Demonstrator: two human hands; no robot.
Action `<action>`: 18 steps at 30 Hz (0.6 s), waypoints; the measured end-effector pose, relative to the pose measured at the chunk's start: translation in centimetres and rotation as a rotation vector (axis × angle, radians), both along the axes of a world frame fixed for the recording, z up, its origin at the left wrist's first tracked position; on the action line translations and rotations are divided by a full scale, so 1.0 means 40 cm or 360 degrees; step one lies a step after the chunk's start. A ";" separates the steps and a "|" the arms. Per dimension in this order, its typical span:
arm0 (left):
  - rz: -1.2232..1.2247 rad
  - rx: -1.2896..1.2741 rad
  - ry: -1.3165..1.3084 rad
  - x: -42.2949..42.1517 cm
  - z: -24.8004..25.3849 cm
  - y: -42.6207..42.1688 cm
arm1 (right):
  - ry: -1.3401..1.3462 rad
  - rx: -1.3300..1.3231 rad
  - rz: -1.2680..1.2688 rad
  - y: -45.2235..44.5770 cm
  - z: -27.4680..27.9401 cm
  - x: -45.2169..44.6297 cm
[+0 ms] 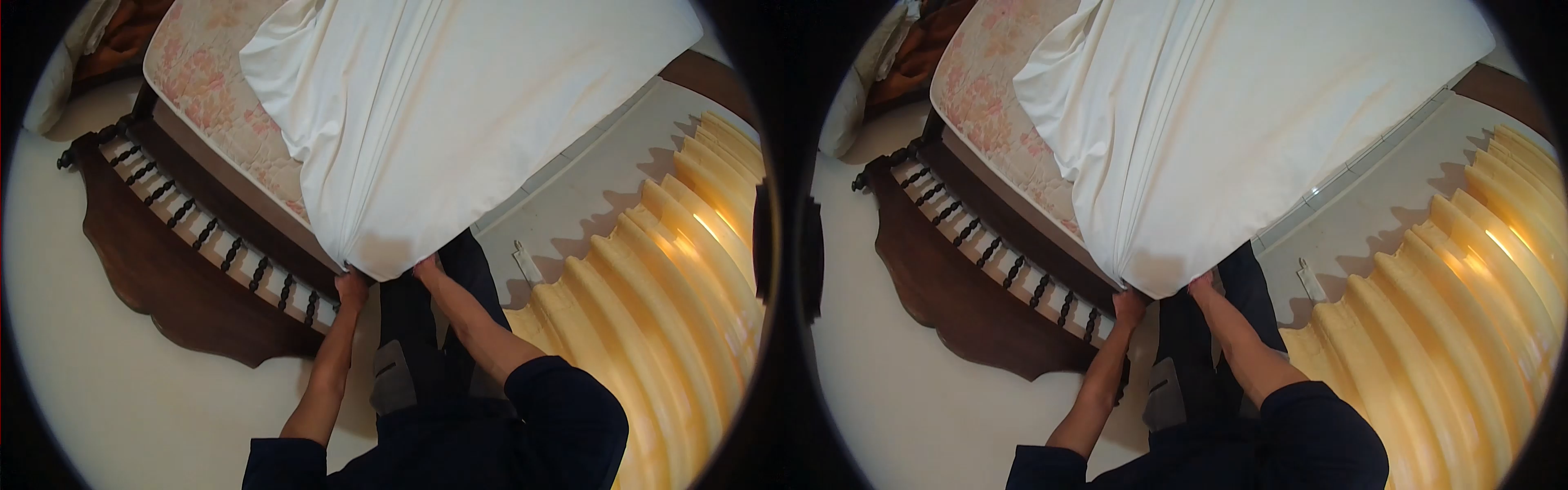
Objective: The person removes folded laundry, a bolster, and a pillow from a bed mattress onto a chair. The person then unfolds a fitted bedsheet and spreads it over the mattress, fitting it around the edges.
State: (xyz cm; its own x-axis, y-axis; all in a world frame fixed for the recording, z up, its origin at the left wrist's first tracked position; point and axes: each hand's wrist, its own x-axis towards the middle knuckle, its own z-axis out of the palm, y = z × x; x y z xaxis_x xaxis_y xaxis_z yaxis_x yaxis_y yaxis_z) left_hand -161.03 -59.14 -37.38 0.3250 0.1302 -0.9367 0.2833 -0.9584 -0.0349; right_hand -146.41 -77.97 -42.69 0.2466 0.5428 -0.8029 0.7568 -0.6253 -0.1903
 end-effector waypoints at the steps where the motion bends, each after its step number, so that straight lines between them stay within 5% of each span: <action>1: -0.0031 -0.0092 0.0146 0.000 -0.015 -0.008 | 0.0050 -0.0080 0.0017 0.007 0.011 0.000; 4: 0.0109 -0.0112 0.0167 0.150 0.086 0.044 | 0.0226 -0.0234 0.0028 -0.005 0.047 0.021; 5: 0.0345 -0.0151 0.0207 0.172 0.088 0.054 | 0.0287 -0.0233 0.0007 -0.018 0.067 0.031; 11: 0.0272 -0.0096 0.0519 0.222 0.027 0.149 | 0.0287 -0.0162 -0.0203 -0.056 0.072 0.127; 15: 0.0607 -0.0076 0.0165 0.206 0.070 0.132 | 0.0031 -0.0014 -0.0335 -0.048 -0.053 0.112; 18: 0.0859 -0.0267 0.0161 0.187 0.084 0.152 | 0.0134 0.0016 -0.0373 -0.100 -0.010 0.078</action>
